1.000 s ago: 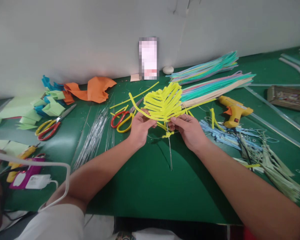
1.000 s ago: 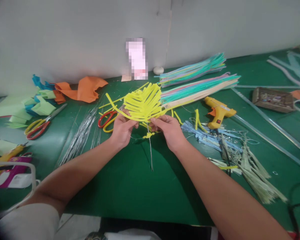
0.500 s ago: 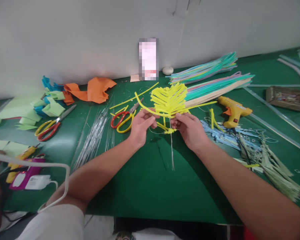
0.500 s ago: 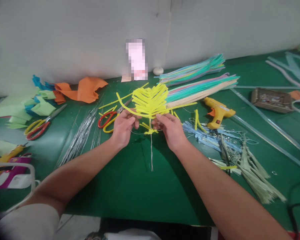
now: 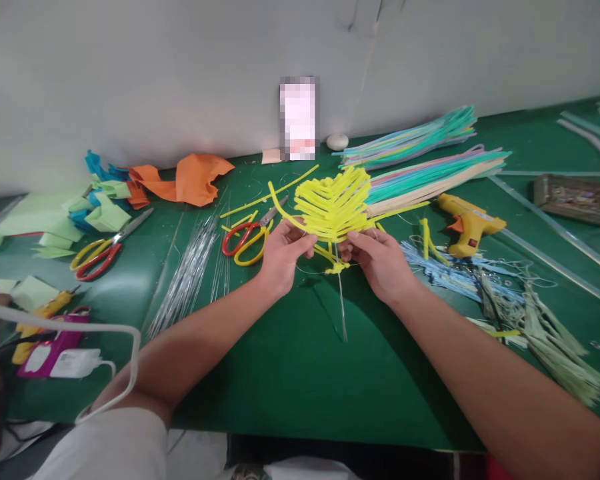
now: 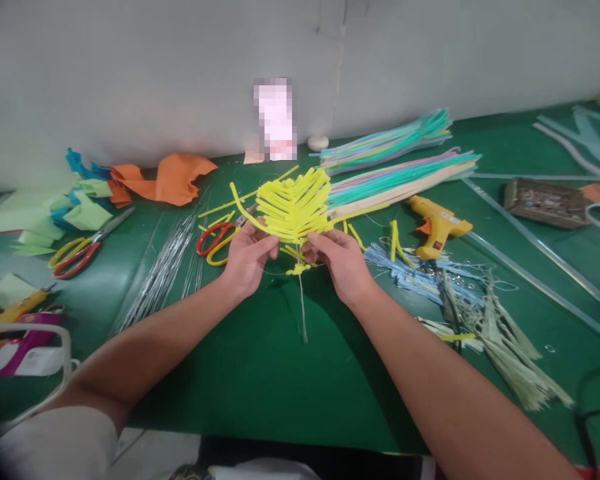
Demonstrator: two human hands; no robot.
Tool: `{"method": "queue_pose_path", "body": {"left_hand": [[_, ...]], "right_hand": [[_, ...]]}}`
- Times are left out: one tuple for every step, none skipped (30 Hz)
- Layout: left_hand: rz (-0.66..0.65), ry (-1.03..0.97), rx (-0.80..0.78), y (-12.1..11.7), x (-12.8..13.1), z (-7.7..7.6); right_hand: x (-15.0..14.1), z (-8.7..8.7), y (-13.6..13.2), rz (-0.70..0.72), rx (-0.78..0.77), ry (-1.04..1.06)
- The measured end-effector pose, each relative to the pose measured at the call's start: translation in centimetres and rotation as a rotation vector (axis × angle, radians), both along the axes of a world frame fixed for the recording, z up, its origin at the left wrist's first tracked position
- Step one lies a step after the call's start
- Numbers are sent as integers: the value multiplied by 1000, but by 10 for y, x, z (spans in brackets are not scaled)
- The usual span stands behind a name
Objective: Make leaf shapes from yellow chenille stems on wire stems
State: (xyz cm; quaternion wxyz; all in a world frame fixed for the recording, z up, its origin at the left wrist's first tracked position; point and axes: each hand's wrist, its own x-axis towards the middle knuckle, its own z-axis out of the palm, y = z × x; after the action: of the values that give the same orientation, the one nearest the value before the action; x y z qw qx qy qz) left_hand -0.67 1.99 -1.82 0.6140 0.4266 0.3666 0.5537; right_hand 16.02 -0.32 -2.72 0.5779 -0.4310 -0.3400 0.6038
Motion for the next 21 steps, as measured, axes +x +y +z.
{"method": "queue_pose_path", "body": {"left_hand": [[4,-2,-12,0,0,0],[8,-3,-22,0,0,1],[13,-3,-30,0,0,1],[16,-2,-36,0,0,1],[18,1,-42,0,0,2],[19,5,-46,0,0,2],[19,8,-48,-1,0,2],[16,12,-48,-1,0,2],[12,14,-46,-1,0,2],[10,14,-42,-1,0,2],[9,11,-40,-1,0,2],[9,6,-41,-1,0,1],[10,1,-41,-1,0,1],[9,-2,-39,-1,0,0],[4,0,-33,-1,0,-1],[-9,7,-23,-2,1,-2],[-27,18,-10,-2,1,-4],[-46,30,4,-3,1,-5],[-63,40,14,-3,2,-5],[-73,46,22,-4,2,-6],[-77,50,28,-4,3,-6]], "right_hand": [[0,0,0,2,-2,2],[0,0,0,5,-3,3],[0,0,0,7,-2,5],[0,0,0,7,0,6],[0,0,0,9,3,5],[0,0,-1,9,5,2],[-1,0,-1,4,8,-5],[-1,0,-1,-6,9,-15],[-1,0,-2,-19,8,-29],[-2,0,-2,-38,6,-44],[-2,0,-2,-60,4,-57],[-2,0,-2,-79,6,-65],[-2,0,-2,-87,9,-68],[-1,0,-2,-87,12,-63],[-1,0,-2,-83,13,-53],[-1,1,-1,-74,9,-36],[-1,1,-1,-63,1,-17],[-1,2,-1,-54,-8,1],[-1,3,-1,-50,-16,15],[-1,3,-1,-47,-20,25],[-2,4,-1,-44,-20,31]]}}
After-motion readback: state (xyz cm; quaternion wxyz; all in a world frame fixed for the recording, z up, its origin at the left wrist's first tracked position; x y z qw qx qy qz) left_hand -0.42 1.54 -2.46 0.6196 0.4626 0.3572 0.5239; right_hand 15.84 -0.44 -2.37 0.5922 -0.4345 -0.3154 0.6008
